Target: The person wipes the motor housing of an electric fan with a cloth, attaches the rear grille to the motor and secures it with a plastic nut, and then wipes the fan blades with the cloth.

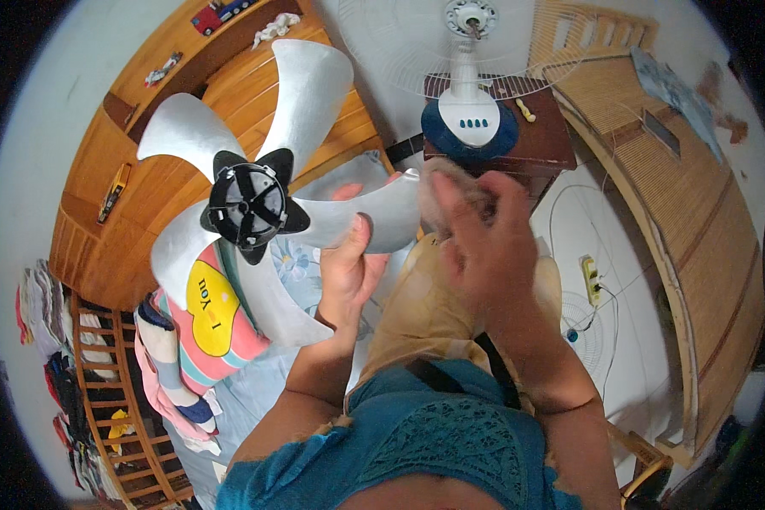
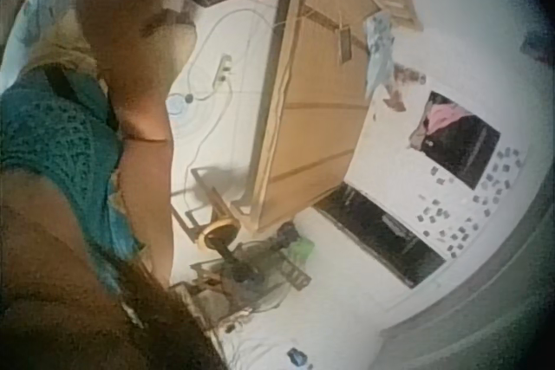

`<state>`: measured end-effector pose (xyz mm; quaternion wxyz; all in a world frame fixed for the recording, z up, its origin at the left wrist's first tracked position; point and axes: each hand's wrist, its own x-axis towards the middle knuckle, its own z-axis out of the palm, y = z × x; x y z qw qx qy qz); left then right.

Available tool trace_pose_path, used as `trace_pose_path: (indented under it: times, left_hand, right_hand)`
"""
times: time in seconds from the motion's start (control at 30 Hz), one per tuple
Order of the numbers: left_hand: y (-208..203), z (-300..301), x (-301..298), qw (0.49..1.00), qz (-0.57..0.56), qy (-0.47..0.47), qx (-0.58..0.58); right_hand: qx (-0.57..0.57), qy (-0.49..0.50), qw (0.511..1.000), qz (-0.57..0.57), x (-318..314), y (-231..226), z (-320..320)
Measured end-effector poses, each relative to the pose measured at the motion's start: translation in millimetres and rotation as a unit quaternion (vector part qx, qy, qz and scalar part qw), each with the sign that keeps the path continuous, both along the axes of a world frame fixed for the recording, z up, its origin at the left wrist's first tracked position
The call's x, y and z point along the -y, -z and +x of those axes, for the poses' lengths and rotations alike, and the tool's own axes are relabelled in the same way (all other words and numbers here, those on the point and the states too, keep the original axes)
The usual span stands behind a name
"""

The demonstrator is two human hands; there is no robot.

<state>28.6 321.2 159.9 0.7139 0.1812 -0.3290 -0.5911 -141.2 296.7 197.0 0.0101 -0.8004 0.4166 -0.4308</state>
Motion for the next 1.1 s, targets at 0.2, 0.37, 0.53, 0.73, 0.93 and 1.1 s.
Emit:
trace_pose_path:
  times: [0.2,0.37,0.53,0.73,0.93,1.1]
  left_hand:
    - [-3,-15,4,0.998,0.005,0.025,-0.06]
    - [-3,-12,8,0.989,-0.002,0.066,-0.133]
    - [-4,-8,6,0.986,0.02,0.071,-0.151]
    - [6,3,9,0.995,0.005,0.027,-0.093]
    - [15,-5,12,0.999,-0.014,0.017,-0.026]
    - [11,-10,14,0.997,-0.052,0.012,-0.049]
  right_hand:
    - [-0.018,-0.089,0.996,0.024,-22,22,33]
    - [-0.025,-0.172,0.984,-0.047,-28,30,32]
    - [-0.037,-0.155,0.987,-0.015,-11,46,7]
    - [-0.002,0.015,1.0,-0.014,13,42,-15]
    - [-0.017,-0.075,0.996,-0.034,-21,10,12]
    - [-0.045,-0.034,0.997,0.048,-8,44,18]
